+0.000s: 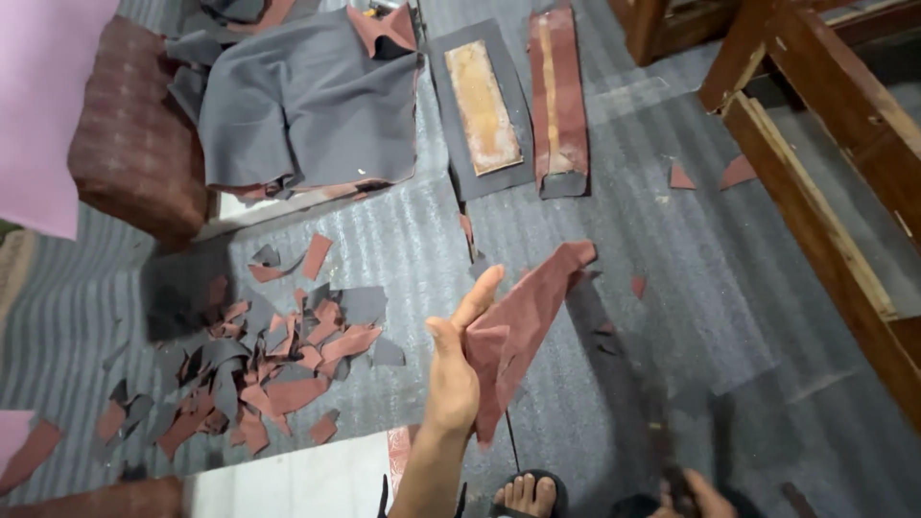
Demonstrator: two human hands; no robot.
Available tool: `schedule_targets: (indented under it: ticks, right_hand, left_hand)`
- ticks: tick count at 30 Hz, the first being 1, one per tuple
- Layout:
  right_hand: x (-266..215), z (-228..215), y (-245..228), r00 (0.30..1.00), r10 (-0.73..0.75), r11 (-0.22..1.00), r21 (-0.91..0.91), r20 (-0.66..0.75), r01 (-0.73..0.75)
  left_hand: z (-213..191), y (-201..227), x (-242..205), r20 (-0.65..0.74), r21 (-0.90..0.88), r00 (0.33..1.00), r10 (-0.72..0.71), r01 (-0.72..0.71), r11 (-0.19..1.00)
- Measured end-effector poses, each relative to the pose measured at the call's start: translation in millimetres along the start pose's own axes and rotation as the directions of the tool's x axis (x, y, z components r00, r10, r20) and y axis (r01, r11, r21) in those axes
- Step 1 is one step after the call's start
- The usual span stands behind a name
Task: The person folds and cuts pieces of fabric by hand and with shears, then wraps the fabric around wooden boards.
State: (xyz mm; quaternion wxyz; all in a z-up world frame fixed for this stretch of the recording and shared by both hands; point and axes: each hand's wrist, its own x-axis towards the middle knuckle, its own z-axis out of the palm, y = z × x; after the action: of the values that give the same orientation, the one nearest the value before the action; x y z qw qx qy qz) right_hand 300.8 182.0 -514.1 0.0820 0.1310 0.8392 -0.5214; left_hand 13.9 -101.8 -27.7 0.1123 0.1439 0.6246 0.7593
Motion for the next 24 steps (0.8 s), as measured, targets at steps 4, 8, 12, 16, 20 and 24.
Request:
schedule_targets:
  ticks: [4,8,12,16,20,24]
  right_hand:
    - [15,-57,-277,0.998,-0.057,0.993,-0.101,0.031,0.06]
    - [52,-50,-355,0.932,-0.334,0.918,-0.175,0.139,0.355]
    - [69,-43,-376,0.807,-0.59,0.798,-0.158,-0.007,0.582]
    - [69,-51,-406,0.762,-0.647,0.762,-0.018,-0.011,0.647]
    - [68,-60,-421,0.689,-0.721,0.693,-0.112,-0.077,0.712]
    - [70,-51,-405,0.69,-0.719,0.694,-0.031,-0.079,0.719]
  left_hand:
    - [10,-4,-5,-0.054,-0.045,0.998,0.029,-0.031,0.998]
    - [2,-23,-7,-0.067,-0.18,0.997,0.034,-0.045,0.983]
    - [13,-14,-13,-0.123,-0.248,0.992,0.007,-0.038,0.968]
    - [19,-7,-16,-0.149,-0.221,0.989,-0.01,-0.024,0.975]
    - [20,-14,-18,-0.17,-0.158,0.985,-0.025,-0.002,0.987]
    - [24,-10,-15,-0.174,-0.165,0.985,-0.005,-0.024,0.986]
